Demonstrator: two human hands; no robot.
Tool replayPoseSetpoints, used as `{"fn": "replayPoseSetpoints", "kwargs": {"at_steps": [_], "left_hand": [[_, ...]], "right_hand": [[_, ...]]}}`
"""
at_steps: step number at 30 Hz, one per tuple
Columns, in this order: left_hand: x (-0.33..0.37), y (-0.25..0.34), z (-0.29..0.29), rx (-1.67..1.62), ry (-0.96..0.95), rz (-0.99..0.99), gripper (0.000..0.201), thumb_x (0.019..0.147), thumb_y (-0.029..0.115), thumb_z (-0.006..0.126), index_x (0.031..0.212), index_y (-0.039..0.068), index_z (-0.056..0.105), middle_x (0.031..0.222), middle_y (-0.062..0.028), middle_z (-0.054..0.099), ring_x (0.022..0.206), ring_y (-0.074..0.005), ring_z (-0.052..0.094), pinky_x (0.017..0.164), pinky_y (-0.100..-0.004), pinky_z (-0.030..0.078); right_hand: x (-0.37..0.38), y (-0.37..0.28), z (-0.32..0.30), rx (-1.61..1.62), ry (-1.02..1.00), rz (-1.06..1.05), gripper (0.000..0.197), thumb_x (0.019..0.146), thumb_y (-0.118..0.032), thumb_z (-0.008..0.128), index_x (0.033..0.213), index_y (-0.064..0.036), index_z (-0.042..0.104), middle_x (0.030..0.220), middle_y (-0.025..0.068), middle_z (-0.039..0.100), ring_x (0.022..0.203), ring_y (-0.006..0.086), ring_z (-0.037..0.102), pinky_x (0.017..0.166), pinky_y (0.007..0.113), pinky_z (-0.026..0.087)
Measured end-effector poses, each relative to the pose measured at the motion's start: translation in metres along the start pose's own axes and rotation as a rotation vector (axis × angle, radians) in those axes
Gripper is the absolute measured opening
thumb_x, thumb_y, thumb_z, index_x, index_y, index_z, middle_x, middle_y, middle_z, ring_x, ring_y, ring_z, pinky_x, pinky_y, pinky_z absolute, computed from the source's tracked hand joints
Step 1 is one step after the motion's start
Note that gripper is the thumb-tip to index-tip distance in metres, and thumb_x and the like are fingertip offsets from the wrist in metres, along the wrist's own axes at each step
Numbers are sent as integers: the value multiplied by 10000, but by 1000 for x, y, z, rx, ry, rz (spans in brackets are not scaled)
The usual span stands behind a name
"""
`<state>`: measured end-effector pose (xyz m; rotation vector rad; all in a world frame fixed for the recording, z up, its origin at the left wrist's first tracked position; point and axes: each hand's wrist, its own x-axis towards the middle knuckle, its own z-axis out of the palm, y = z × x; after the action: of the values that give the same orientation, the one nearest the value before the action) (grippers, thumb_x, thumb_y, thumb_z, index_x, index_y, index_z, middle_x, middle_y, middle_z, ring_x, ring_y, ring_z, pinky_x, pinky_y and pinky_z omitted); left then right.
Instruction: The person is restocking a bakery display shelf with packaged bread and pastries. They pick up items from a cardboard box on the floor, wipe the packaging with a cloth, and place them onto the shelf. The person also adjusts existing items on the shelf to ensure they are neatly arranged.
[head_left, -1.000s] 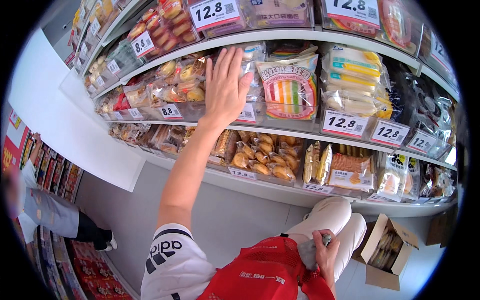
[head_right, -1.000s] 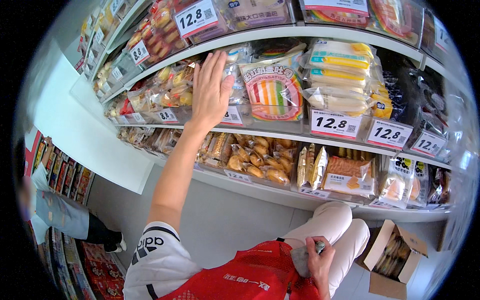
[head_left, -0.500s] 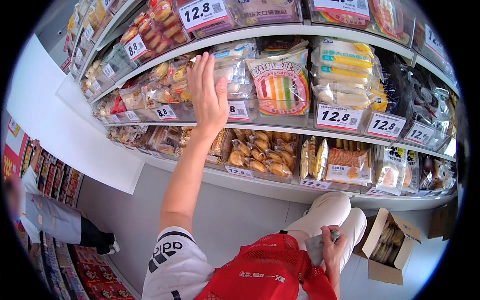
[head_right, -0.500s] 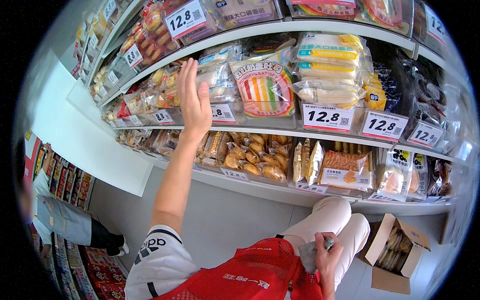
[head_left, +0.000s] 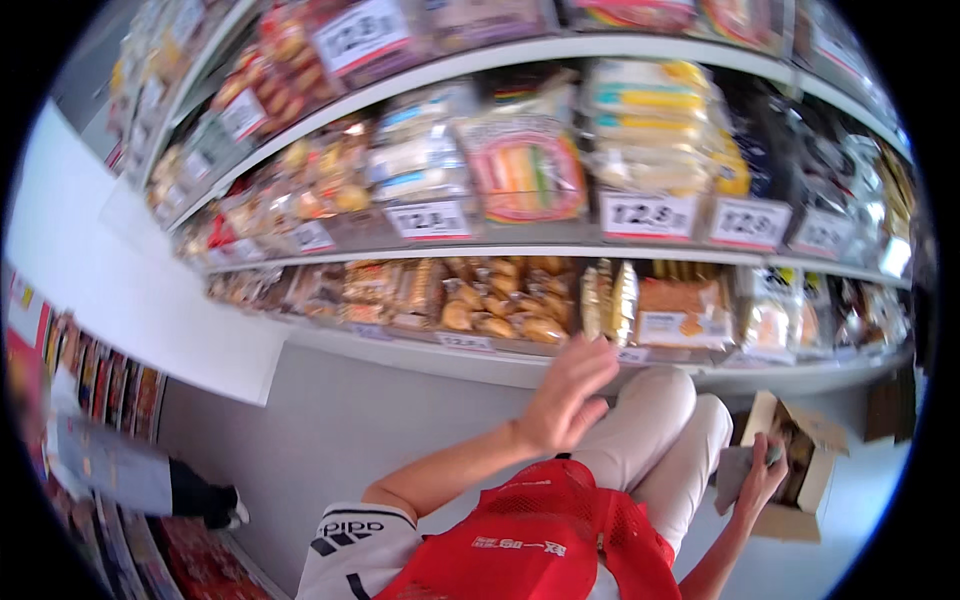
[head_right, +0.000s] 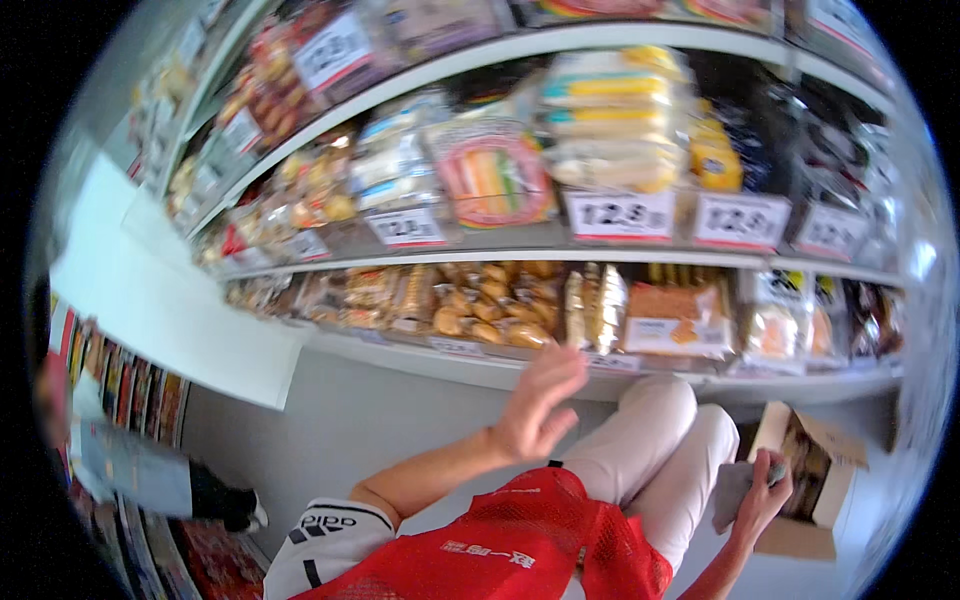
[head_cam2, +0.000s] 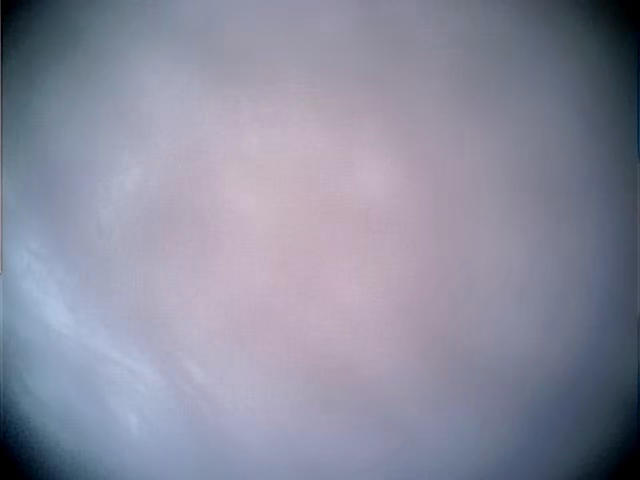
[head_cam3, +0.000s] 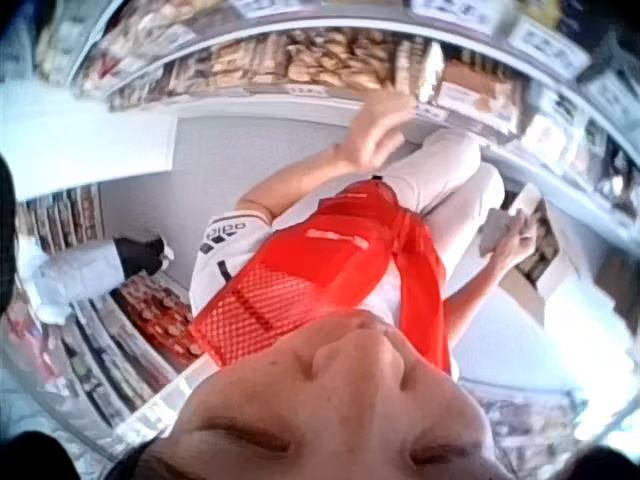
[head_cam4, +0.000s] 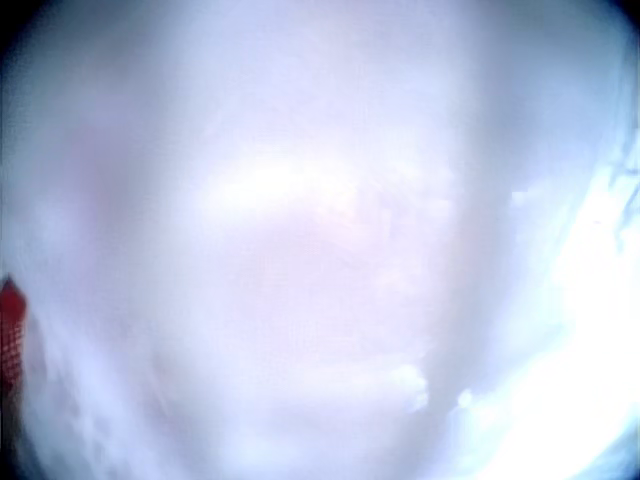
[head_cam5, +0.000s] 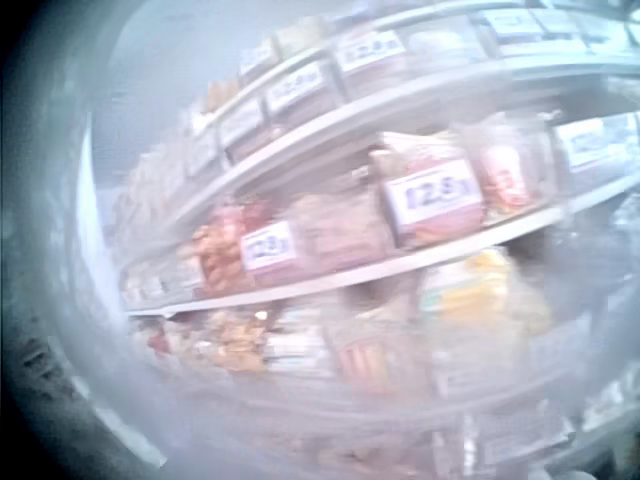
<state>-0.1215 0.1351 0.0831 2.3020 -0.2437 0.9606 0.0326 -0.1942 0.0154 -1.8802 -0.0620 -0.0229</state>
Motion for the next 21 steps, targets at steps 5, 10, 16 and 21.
{"fn": "replayPoseSetpoints", "kwargs": {"at_steps": [5, 10, 16, 21], "left_hand": [[-36, 43, 86, -249, -271, 112, 449, 851, 84, 647, 1265, -3, 499, 1314, -153, 514, 1241, -332, 482, 1064, -486, 375], [-48, 64, 130, -357, -384, 44, 390, 799, 25, 684, 1167, -10, 560, 1218, -137, 581, 1175, -308, 536, 1010, -420, 439], [-67, 67, 146, -423, -488, -78, 341, 819, 11, 657, 1146, -5, 563, 1190, -150, 589, 1140, -318, 556, 982, -393, 451], [-83, 56, 158, -375, -494, -221, 321, 837, 50, 640, 1148, 14, 569, 1165, -139, 597, 1086, -303, 571, 951, -375, 457]], "right_hand": [[4, 22, -48, -230, 101, 122, 141, 844, -110, 629, 951, -21, 651, 785, 25, 613, 745, 110, 530, 696, 269, 459], [-23, 86, -74, -470, 145, 269, 214, 768, -157, 656, 956, -55, 669, 843, 155, 675, 796, 297, 645, 742, 369, 500], [-43, 96, -62, -673, 74, 366, 265, 733, -218, 679, 971, -101, 676, 906, 159, 679, 886, 348, 643, 779, 434, 500], [-7, 98, -25, -926, -88, 304, 424, 697, -359, 743, 937, -25, 638, 984, 166, 644, 937, 333, 630, 792, 444, 498]]}}
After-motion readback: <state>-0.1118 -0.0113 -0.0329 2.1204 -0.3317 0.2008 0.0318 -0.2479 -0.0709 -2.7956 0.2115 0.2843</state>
